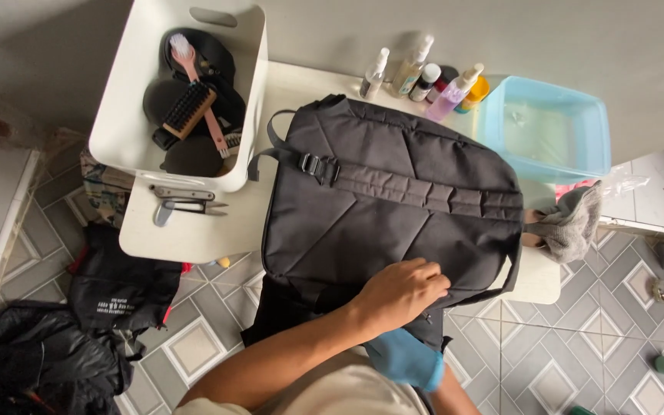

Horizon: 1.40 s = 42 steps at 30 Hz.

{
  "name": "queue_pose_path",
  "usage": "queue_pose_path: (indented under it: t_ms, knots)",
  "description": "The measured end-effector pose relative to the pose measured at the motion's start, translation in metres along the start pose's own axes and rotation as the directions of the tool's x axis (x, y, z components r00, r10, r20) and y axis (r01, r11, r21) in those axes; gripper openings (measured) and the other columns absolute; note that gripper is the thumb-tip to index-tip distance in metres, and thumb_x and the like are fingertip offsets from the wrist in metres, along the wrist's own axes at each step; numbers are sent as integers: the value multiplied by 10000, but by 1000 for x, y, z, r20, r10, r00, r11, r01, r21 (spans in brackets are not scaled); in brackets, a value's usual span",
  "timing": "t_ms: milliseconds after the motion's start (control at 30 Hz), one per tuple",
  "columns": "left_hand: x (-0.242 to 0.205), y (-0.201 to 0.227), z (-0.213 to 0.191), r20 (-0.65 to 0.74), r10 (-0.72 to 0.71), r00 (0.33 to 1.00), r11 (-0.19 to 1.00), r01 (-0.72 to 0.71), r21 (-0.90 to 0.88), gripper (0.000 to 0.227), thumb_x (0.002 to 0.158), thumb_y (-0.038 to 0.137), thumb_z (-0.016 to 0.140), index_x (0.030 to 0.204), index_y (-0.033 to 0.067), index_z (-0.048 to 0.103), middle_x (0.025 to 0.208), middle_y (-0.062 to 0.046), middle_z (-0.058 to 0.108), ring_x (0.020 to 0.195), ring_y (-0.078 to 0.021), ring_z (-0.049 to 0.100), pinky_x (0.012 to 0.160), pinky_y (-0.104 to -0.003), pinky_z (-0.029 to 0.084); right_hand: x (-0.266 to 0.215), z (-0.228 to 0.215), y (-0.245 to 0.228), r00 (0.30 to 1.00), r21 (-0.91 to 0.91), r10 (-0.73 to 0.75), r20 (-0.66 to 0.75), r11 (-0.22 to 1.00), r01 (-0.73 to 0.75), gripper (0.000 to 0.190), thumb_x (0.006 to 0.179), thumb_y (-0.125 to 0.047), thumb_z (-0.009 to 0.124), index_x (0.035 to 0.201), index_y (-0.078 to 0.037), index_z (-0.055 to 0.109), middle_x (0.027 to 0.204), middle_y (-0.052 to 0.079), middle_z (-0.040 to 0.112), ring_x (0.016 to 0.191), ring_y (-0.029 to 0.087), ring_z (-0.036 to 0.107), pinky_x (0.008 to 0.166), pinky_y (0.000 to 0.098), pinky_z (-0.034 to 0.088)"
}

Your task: The person cleans a backpack by applying a liquid from a bottle, scrubbing with a brush, and wiping the surface with a cloth.

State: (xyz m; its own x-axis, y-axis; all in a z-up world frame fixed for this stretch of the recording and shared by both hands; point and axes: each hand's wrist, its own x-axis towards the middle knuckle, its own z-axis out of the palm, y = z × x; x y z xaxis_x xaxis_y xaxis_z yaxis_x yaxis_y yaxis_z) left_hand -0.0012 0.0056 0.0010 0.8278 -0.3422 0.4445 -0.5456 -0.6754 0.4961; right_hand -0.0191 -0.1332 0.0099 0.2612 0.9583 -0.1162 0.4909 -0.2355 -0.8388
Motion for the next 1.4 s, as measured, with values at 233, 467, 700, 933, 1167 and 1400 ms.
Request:
queue_pose_path:
  t_ms: [233,467,700,933,1167,1400]
  knots:
    - [6,-10,-68,323,-211,923,928,293,-230,194,1012,182,581,1119,44,666,974,-177,713,906,-382,729,748,-452,605,-20,-85,-37,972,39,203,-117,979,-200,294,896,-123,675,1175,-134,766,1081,166,805,1018,422,731,821,510,611]
    - [-12,-123,-71,151,-494,857,794,373,480,189,872,95,600,742,141,729,714,-74,726,731,-302,753,560,-414,581,43,-149,39,864,-692,64,-499,571,-442,486,844,-179,671,1328,-221,667,1227,-2,694,1133,259,679,879,379,580]
    - [4,-89,-128,128,-611,781,658,411,631,578,936,237,690,1468,90,517,1360,-165,585,1083,-292,664,823,-408,526,67,-157,101,853,-745,59,-519,459,-485,668,742,-173,712,1389,-264,574,1164,-29,667,1124,235,671,897,401,580]
    - [21,-119,-133,15,-533,846,660,405,633,580,921,164,698,1453,83,482,1368,-149,555,1131,-293,643,896,-428,526,66,-167,114,785,-721,-109,-610,488,-492,484,840,-236,648,1320,-180,647,1171,58,720,1071,290,708,858,438,600]
    - [70,-162,-132,-307,-238,921,718,380,583,82,999,32,599,1078,45,618,1042,-94,539,963,-289,712,895,-401,573,70,-197,128,553,-608,-264,-790,447,-656,398,957,-201,593,1349,-186,665,1112,69,756,904,305,749,707,458,622]
    - [85,-238,-120,-229,-405,885,711,463,529,170,1024,185,575,1174,156,649,1099,-46,638,1051,-255,719,1019,-473,506,81,-208,140,543,-579,-214,-812,422,-698,402,971,-231,551,1355,-259,668,1126,27,751,933,288,736,674,442,626]
